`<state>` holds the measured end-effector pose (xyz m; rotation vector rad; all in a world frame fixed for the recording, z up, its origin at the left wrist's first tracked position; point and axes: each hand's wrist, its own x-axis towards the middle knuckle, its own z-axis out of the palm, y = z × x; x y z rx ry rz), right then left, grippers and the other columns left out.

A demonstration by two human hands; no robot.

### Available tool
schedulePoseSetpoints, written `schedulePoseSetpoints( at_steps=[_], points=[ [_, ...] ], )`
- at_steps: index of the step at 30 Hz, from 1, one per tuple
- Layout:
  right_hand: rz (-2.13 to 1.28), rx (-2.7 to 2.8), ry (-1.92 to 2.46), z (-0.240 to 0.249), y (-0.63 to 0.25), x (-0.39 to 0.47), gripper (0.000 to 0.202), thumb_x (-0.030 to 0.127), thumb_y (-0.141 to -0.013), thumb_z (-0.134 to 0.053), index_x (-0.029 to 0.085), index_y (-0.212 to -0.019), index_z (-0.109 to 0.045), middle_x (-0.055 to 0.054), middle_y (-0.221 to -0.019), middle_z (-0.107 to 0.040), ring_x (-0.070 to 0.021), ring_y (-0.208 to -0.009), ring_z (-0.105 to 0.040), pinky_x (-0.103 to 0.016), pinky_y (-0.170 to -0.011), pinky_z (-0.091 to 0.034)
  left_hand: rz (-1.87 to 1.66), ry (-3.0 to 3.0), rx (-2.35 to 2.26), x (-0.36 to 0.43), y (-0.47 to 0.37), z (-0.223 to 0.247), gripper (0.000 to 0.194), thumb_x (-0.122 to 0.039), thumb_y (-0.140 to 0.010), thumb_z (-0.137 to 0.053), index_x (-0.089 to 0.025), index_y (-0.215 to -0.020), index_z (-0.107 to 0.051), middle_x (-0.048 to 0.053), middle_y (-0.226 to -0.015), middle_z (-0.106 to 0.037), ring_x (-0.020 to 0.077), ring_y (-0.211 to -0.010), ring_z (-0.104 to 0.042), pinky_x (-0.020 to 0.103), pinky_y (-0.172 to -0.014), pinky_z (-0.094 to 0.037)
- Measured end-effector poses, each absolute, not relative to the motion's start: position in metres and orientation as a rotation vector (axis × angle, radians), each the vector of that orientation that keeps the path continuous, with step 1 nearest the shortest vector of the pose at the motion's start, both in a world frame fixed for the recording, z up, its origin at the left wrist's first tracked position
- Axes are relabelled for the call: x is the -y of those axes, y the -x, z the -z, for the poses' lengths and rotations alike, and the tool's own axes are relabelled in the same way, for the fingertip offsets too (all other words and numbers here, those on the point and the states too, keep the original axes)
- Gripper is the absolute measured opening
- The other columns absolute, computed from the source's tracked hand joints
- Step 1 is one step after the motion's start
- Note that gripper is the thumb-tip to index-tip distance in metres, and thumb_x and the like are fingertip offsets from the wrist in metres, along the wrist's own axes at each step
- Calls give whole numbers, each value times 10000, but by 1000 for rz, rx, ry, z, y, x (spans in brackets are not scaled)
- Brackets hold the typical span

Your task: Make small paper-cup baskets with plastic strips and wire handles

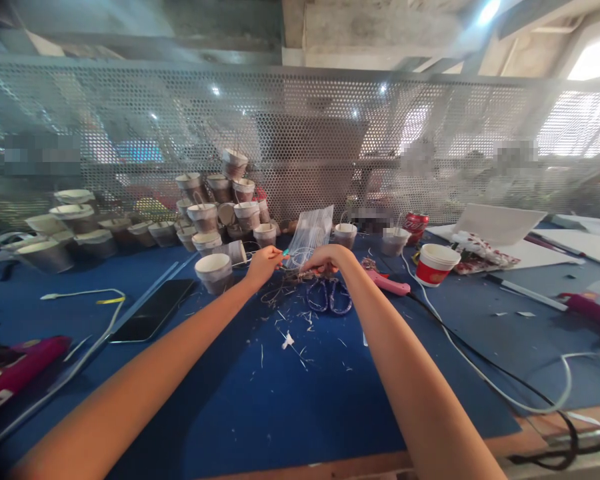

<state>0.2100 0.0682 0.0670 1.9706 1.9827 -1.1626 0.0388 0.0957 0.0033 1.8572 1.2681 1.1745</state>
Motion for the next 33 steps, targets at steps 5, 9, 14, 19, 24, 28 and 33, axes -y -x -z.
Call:
schedulePoseSetpoints(
  at_steps=[5, 9, 14, 19, 24, 28, 33],
  points=[
    [1139, -2003, -1948, -67, -211, -71, 489, 598, -661, -560, 163, -466, -453, 50, -381, -311, -42, -344, -262, -199, -329, -222, -1198, -1787, -1250, -98, -39, -1, 45, -189, -697, -545, -150, -681, -528, 36, -633, -674, 139, -583, -609, 228, -530, -444],
    [1107, -2010, -1936, -69, -209, -70, 509, 613, -669, -540, 163, -453, -437, 48, -381, -301, -39, -343, -248, -202, -331, -212, -1212, -1775, -1204, -95, -41, -5, 94, -206, -720, -523, -139, -774, -562, 50, -700, -689, 138, -593, -610, 227, -523, -440],
    [1083, -2046, -1929, -70, -207, -69, 508, 620, -682, -518, 158, -484, -450, 43, -413, -326, -38, -360, -248, -200, -338, -218, -1253, -1810, -1165, -94, -39, -14, 216, -220, -701, -539, -126, -878, -620, -17, -502, -603, 123, -485, -535, 224, -504, -389],
    [1059, -2110, -1909, -72, -206, -66, 484, 579, -705, -526, 154, -485, -457, 40, -424, -328, -37, -373, -261, -191, -339, -219, -1371, -1819, -1108, -100, -38, -20, 409, -140, -663, -533, -149, -1070, -575, -96, -444, -346, 69, -427, -360, 191, -471, -296],
    [1065, -2117, -1863, -73, -204, -61, 488, 559, -723, -518, 152, -457, -472, 38, -386, -306, -37, -357, -244, -186, -325, -204, -1366, -1725, -1018, -102, -39, -22, 417, -114, -714, -470, -151, -1120, -559, -78, -480, -329, 66, -442, -321, 194, -479, -290],
    [1071, -2141, -1842, -72, -206, -64, 504, 602, -687, -528, 154, -461, -477, 28, -395, -325, -42, -366, -253, -190, -323, -210, -1277, -1625, -971, -99, -39, -25, 350, -185, -768, -464, -145, -1094, -584, -48, -528, -440, 63, -465, -365, 187, -490, -321],
    [1043, -2207, -1831, -70, -207, -67, 525, 625, -675, -521, 148, -457, -485, 12, -416, -371, -42, -361, -281, -196, -325, -230, -1207, -1634, -903, -98, -38, -31, 419, -164, -756, -495, -180, -1173, -528, -45, -535, -476, 63, -487, -420, 186, -527, -362]
  ],
)
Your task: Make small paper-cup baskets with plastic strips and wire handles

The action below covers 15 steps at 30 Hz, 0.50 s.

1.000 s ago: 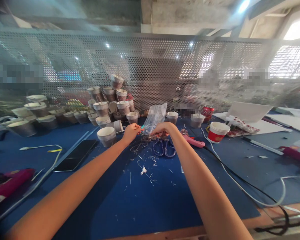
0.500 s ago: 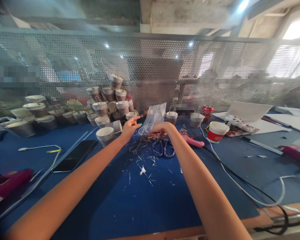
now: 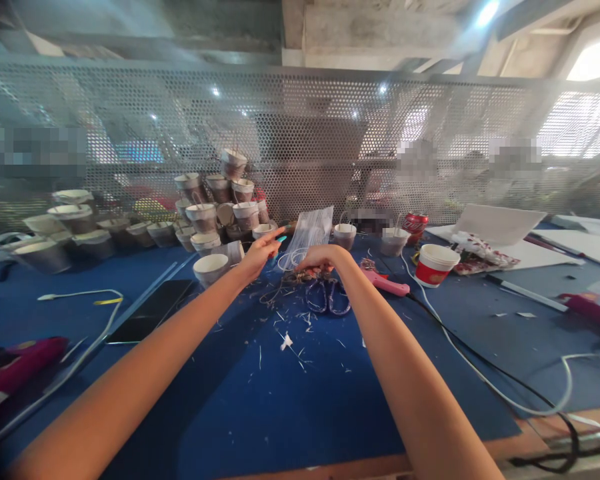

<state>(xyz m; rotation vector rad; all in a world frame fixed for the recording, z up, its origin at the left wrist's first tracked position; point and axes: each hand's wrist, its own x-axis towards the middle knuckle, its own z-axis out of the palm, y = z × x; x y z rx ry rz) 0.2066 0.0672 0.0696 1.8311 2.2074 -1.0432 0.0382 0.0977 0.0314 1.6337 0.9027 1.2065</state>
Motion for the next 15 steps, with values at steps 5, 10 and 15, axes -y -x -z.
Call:
schedulePoseSetpoints(
  at_steps=[5, 10, 15],
  points=[
    [1000, -2308, -1949, -72, -204, -66, 474, 558, -720, -523, 142, -490, -518, 23, -399, -371, -43, -340, -302, -193, -318, -243, -1235, -1707, -967, -100, -38, -35, 492, -158, -697, -589, -189, -1177, -489, 32, -865, -617, 89, -662, -564, 208, -614, -433],
    [949, -2368, -2009, -75, -203, -63, 455, 503, -746, -526, 129, -487, -544, 34, -359, -336, -39, -321, -284, -195, -315, -246, -1186, -1930, -1125, -102, -31, -40, 259, -337, -779, -506, -135, -655, -611, -10, -446, -514, 122, -497, -545, 234, -564, -429],
    [1002, -2464, -2087, -77, -202, -63, 437, 447, -778, -510, 131, -477, -535, 35, -333, -341, -37, -301, -281, -195, -313, -239, -977, -1860, -996, -101, -28, -51, 171, -265, -749, -556, -171, -884, -603, 36, -785, -654, 117, -627, -597, 216, -562, -443]
  ],
)
